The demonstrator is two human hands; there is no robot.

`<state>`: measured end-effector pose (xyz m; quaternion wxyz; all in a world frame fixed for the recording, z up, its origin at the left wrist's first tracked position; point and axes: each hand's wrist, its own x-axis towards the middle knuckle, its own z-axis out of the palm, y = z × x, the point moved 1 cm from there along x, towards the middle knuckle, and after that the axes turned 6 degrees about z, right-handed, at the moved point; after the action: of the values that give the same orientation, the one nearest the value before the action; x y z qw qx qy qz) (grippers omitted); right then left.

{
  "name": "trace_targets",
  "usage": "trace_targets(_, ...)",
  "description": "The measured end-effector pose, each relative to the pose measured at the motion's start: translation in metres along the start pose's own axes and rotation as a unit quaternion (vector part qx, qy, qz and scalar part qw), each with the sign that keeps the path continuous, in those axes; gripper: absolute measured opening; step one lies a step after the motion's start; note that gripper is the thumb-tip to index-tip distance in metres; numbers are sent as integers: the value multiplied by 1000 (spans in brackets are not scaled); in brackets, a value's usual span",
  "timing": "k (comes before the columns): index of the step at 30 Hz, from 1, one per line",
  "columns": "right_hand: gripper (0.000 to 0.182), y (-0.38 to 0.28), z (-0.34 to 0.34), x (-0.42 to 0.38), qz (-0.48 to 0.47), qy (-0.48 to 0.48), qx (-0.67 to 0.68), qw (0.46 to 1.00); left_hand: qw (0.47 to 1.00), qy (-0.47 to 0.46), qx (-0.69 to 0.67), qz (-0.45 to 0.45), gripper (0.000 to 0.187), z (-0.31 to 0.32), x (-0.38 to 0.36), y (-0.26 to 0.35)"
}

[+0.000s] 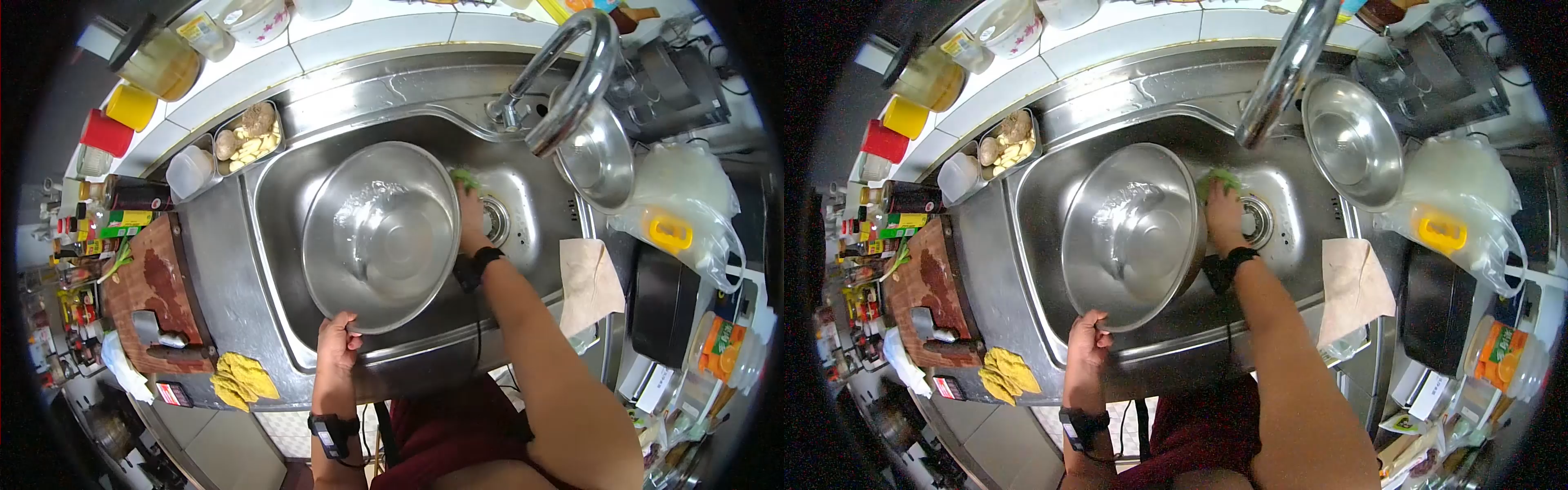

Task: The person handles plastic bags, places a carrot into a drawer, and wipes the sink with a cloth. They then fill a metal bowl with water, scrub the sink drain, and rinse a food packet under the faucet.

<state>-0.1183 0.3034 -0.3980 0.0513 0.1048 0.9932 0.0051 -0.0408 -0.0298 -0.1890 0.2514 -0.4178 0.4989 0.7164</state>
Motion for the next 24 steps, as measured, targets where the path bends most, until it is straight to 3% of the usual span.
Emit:
trace_targets(4,40,49,-45,-17,93,-91,21,991,997,13,64,33,6,-5,4,-7)
trace_targets(7,38,44,-101,-48,104,-145,200,963,981,29,145,126,9,-6,2,-5)
trace_targets(9,34,36,-99,-70,7,-174,272,946,954,59,193,220,11,0,-3,2)
trace_targets(10,33,26,-94,-80,-32,-179,290,940,930,70,276,232,23,0,-7,10)
trace_targets(13,37,-9,-127,-97,-122,-274,261,917,770,88,369,513,36,-6,-3,20)
trace_targets(14,40,-17,-139,-100,-148,-318,237,906,784,126,437,422,53,0,-19,33)
trace_targets(17,41,-32,-106,-107,-203,-356,312,857,726,158,451,495,62,13,-38,50)
trace_targets(18,41,-34,-103,-108,-203,-365,309,855,739,166,493,429,68,15,-43,53)
trace_targets(21,42,-51,-117,-110,-192,-370,318,852,702,179,530,441,70,37,-68,53)
trace_targets(22,41,-56,-116,-112,-183,-358,333,853,652,192,543,493,71,41,-69,50)
trace_targets(24,44,-63,-114,-113,-194,-366,353,839,613,186,544,542,71,52,-74,42)
